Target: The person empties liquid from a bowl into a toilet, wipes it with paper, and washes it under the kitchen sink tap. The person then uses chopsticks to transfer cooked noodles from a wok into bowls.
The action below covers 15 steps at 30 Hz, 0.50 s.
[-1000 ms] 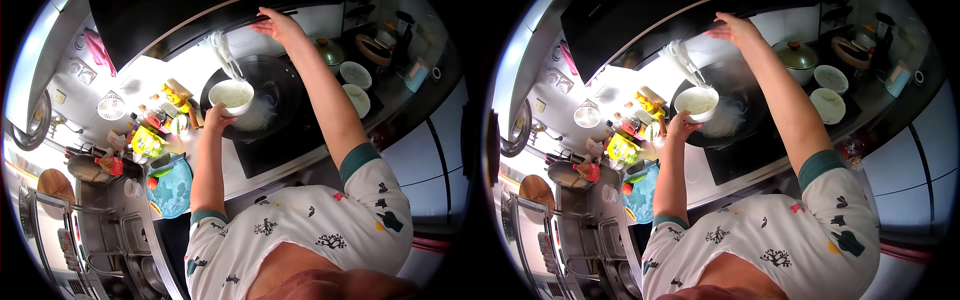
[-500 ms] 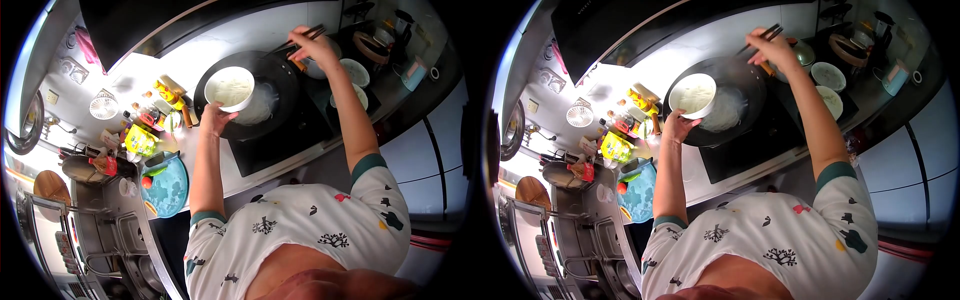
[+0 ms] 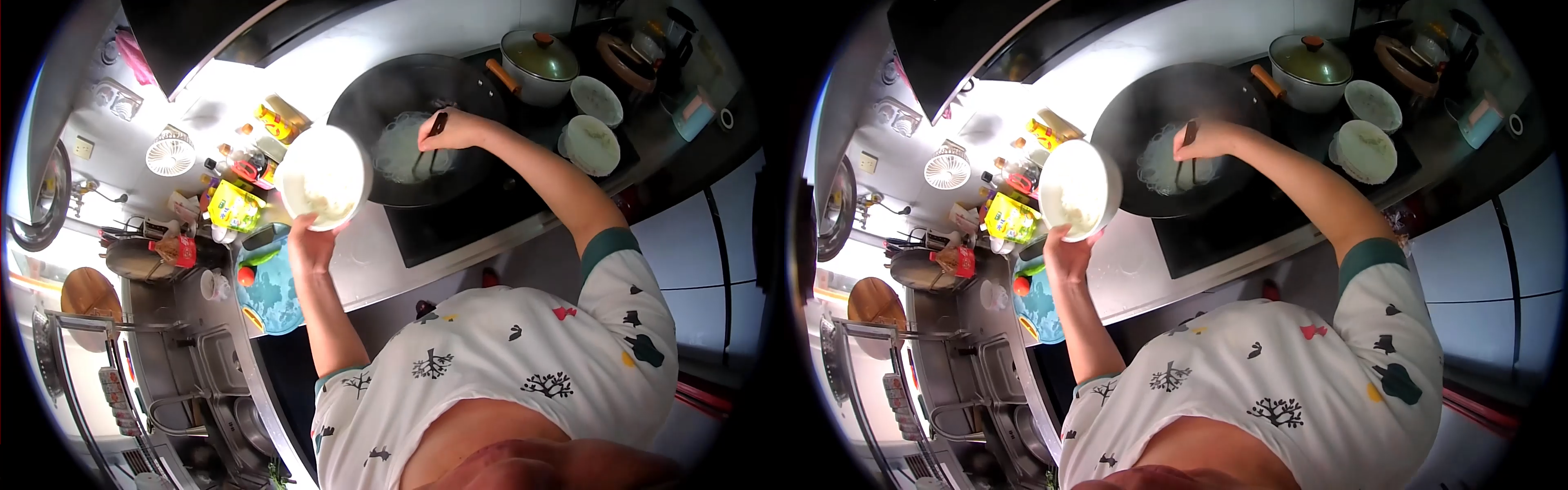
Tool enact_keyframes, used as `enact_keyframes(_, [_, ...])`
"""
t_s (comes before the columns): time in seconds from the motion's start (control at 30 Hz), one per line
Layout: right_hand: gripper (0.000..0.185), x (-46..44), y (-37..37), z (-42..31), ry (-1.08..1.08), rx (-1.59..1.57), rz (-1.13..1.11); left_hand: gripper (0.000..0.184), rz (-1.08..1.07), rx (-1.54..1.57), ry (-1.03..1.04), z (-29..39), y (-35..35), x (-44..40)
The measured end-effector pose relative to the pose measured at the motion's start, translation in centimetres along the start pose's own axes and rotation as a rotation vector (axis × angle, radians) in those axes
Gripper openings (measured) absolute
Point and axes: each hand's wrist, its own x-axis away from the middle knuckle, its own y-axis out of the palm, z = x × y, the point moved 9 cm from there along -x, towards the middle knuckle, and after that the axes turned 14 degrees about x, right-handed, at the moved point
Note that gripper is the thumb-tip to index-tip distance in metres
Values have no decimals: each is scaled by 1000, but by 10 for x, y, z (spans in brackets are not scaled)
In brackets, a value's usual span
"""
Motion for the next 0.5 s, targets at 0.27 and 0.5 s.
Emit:
enact_keyframes(0.27, [25, -14, -68, 64, 298, -222, 600, 70, 248, -199, 87, 12, -134, 70])
enact_keyframes(0.5, [25, -22, -60, 142, 513, -216, 466, 66, 480, -5, -9, -42, -252, 75])
